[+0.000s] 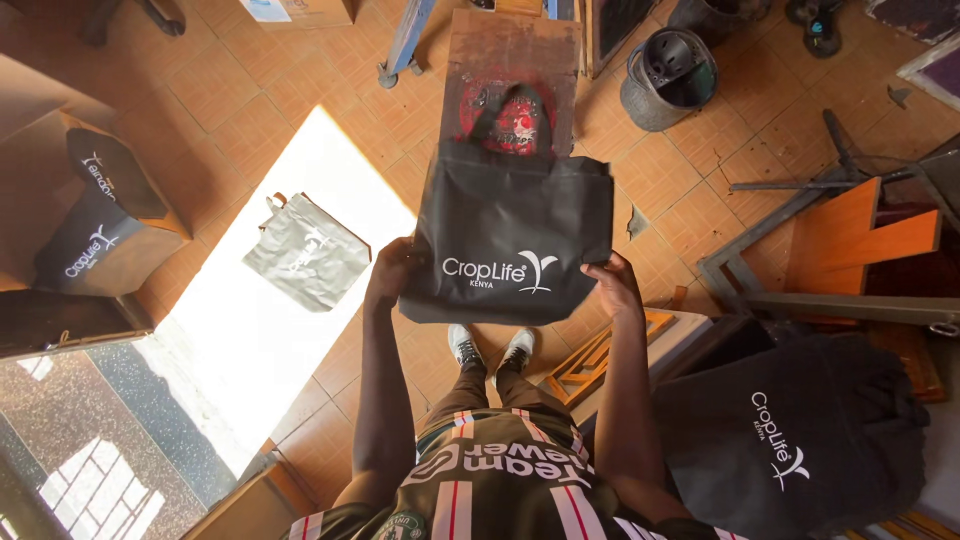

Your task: The person repeatedly places a black bag onto a printing plate, presses down on the bag by hand, and hands the bag to another person.

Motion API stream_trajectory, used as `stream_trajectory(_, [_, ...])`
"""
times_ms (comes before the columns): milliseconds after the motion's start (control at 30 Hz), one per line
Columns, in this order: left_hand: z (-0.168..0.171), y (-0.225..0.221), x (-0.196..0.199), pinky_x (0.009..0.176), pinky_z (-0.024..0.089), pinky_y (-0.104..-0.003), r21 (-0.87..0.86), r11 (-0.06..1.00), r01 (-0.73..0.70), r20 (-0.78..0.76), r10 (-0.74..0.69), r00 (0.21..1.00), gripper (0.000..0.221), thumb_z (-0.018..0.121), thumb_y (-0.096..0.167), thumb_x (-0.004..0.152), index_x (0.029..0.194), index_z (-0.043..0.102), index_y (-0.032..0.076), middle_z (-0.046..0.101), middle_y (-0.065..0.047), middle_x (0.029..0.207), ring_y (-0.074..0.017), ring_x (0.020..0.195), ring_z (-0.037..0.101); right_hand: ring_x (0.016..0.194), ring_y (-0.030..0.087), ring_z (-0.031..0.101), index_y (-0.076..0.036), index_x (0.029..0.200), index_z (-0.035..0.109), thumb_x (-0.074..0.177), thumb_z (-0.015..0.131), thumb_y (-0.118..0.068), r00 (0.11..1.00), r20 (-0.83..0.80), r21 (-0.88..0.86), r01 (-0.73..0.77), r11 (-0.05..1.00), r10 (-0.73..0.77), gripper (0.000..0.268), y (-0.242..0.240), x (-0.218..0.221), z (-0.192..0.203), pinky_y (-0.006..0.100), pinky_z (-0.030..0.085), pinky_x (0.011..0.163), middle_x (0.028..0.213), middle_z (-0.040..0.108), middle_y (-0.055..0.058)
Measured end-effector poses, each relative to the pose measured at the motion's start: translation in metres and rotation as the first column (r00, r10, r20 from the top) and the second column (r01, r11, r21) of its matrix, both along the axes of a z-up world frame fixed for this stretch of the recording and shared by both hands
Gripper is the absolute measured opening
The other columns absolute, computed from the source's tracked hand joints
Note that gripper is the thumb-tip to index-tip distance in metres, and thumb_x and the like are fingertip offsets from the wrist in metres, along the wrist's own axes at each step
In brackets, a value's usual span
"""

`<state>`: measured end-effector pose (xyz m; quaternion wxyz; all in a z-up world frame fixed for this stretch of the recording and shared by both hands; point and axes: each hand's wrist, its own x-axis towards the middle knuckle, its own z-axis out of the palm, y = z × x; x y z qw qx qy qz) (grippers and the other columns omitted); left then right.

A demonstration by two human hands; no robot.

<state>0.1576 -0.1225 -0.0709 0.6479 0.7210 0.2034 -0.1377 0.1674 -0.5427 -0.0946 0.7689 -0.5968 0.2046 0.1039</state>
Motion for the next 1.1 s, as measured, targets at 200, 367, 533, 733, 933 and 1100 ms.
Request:
stream_trajectory(200, [0.048, -0.005, -0.005, 0.096, 0.053, -0.048, -0.048, 0.998, -0.052, -0.019, 0.051, 0.999, 0.040, 0.078, 0.024, 0.093, 0.125, 0.066, 0.003, 0.074, -0.021, 0.106, -0.0343, 0.101, 0.072, 0.107, 0.020, 0.071, -0.012, 0.120, 0.071, 0.089, 0.082, -0.014, 0.997, -0.006, 0.021, 0.072, 0.997, -0.072, 0.033, 0.007, 0.001, -0.007, 0.039, 0.054, 0.103, 0.109, 0.072, 0.006])
stream_trajectory(367, [0.029, 0.016, -0.010, 0.096, 0.049, -0.043, -0.129, 0.992, -0.003, 0.022, 0.006, 1.000, 0.026, 0.075, 0.014, 0.092, 0.117, 0.071, 0.006, 0.074, -0.016, 0.097, -0.0285, 0.096, 0.070, 0.096, 0.017, 0.071, -0.013, 0.109, 0.074, 0.083, 0.086, -0.013, 0.993, -0.058, -0.004, -0.104, 0.995, 0.104, 0.029, 0.006, -0.008, 0.005, 0.035, 0.055, 0.091, 0.098, 0.072, 0.001])
stream_trajectory(533, [0.057, 0.017, -0.013, 0.096, 0.052, -0.040, -0.129, 0.992, 0.017, 0.019, -0.015, 1.000, 0.033, 0.077, 0.024, 0.096, 0.123, 0.070, 0.008, 0.076, -0.014, 0.095, -0.0247, 0.095, 0.073, 0.092, 0.019, 0.073, -0.009, 0.112, 0.074, 0.087, 0.084, -0.011, 0.999, -0.016, -0.011, -0.041, 0.999, 0.041, 0.026, 0.006, -0.012, -0.020, 0.036, 0.057, 0.089, 0.097, 0.074, 0.007])
stream_trajectory(733, [0.063, 0.024, -0.017, 0.088, 0.050, -0.039, -0.175, 0.984, 0.043, 0.048, -0.035, 0.998, 0.032, 0.084, 0.023, 0.089, 0.111, 0.071, 0.004, 0.072, -0.015, 0.091, -0.0241, 0.087, 0.067, 0.095, 0.020, 0.073, -0.009, 0.111, 0.076, 0.084, 0.085, -0.018, 0.972, -0.092, -0.012, -0.216, 0.976, 0.214, 0.030, 0.025, -0.026, 0.033, 0.038, 0.057, 0.090, 0.100, 0.076, 0.005])
stream_trajectory(933, [0.050, 0.031, -0.028, 0.086, 0.050, -0.041, -0.188, 0.979, 0.073, 0.081, -0.059, 0.995, 0.013, 0.078, 0.013, 0.091, 0.101, 0.073, 0.006, 0.072, -0.014, 0.090, -0.0234, 0.090, 0.065, 0.102, 0.027, 0.071, -0.002, 0.115, 0.075, 0.083, 0.084, -0.004, 0.982, -0.021, -0.047, -0.190, 0.981, 0.189, 0.034, 0.015, -0.033, -0.003, 0.045, 0.054, 0.095, 0.105, 0.075, 0.012])
stream_trajectory(1100, [0.075, 0.033, -0.040, 0.087, 0.050, -0.046, -0.154, 0.985, 0.077, 0.080, -0.065, 0.995, 0.035, 0.084, 0.024, 0.089, 0.112, 0.072, 0.000, 0.072, -0.020, 0.095, -0.0317, 0.092, 0.068, 0.103, 0.022, 0.072, -0.003, 0.118, 0.073, 0.087, 0.082, -0.007, 0.987, 0.036, -0.018, -0.157, 0.987, 0.158, 0.033, 0.023, -0.035, 0.016, 0.042, 0.056, 0.097, 0.106, 0.076, 0.011])
